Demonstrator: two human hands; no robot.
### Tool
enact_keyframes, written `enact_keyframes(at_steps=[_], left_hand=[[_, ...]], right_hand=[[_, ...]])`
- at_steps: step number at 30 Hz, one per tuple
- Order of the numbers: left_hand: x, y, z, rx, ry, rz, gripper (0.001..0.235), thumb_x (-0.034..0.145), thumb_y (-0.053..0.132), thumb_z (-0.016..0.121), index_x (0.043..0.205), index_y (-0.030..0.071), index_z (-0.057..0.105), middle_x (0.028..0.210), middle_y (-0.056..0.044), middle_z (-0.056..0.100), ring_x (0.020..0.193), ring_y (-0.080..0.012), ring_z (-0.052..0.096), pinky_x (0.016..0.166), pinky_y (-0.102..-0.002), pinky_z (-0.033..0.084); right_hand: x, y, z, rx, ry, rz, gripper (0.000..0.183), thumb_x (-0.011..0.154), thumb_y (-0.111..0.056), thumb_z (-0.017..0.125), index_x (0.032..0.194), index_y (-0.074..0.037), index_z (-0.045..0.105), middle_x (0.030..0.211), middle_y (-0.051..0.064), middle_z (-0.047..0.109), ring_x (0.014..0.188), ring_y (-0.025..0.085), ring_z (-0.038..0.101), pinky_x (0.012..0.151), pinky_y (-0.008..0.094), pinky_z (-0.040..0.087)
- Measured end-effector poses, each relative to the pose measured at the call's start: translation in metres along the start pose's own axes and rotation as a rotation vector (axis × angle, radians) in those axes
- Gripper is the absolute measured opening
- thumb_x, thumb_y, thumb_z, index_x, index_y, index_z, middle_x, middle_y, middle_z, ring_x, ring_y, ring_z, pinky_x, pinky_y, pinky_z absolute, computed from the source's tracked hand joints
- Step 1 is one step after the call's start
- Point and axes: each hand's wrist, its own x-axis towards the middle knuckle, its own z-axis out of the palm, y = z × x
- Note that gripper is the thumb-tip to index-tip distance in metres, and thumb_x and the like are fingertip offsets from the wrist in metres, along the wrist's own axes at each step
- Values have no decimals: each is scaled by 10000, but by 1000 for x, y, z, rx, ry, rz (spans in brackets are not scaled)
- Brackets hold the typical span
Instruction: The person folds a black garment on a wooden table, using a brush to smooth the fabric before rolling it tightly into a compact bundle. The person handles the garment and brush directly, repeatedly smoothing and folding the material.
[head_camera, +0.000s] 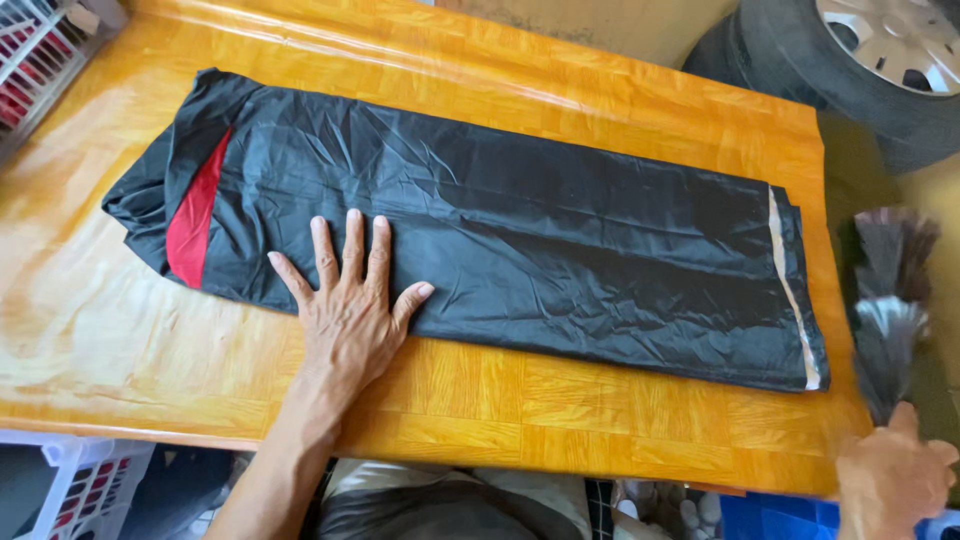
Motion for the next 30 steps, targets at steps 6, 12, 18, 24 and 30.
enact_keyframes(at_steps=[6,12,18,24,30], left_hand=[[-11,-3,7,-20,3,-33,833,1014,680,356,1617,107,384,1680,-209,313,1559,-433,216,1119,-816,114],[-10,-8,12,-49,-7,0,818,1055,626,282,1624,43,357,1712,-190,264,1586,-406,150,1134,-808,62],[-8,-6,16,26,-106,-27,757,979,540,402,1511,9,494,1701,-213,360,1601,-416,215,1140,-803,64],[-8,-6,12,-67,-99,-67,870,1031,643,340,1616,0,400,1701,-220,336,1582,-441,219,1114,-833,43],[-10,-6,15,-78,-50,-26,877,1056,632,350,1617,-35,446,1691,-266,389,1580,-469,260,1106,-844,53]], right_hand=[[-50,-61,-80,469,446,-477,583,1072,12,530,1648,53,616,1053,252,758,886,428,711,785,478,530],[-228,-231,-254,834,-121,-988,798,887,96,462,1638,-147,348,954,135,527,675,367,594,652,499,497],[-211,-231,-228,562,-463,-1024,643,1024,-47,385,1624,-273,345,947,115,464,511,262,545,409,418,510],[-98,-114,-193,195,-520,-243,795,914,-67,431,1631,-406,371,1177,216,630,1005,481,678,862,588,511],[-119,-89,-188,423,-112,-264,787,929,40,475,1682,-168,382,1120,262,681,922,472,677,808,581,504]])
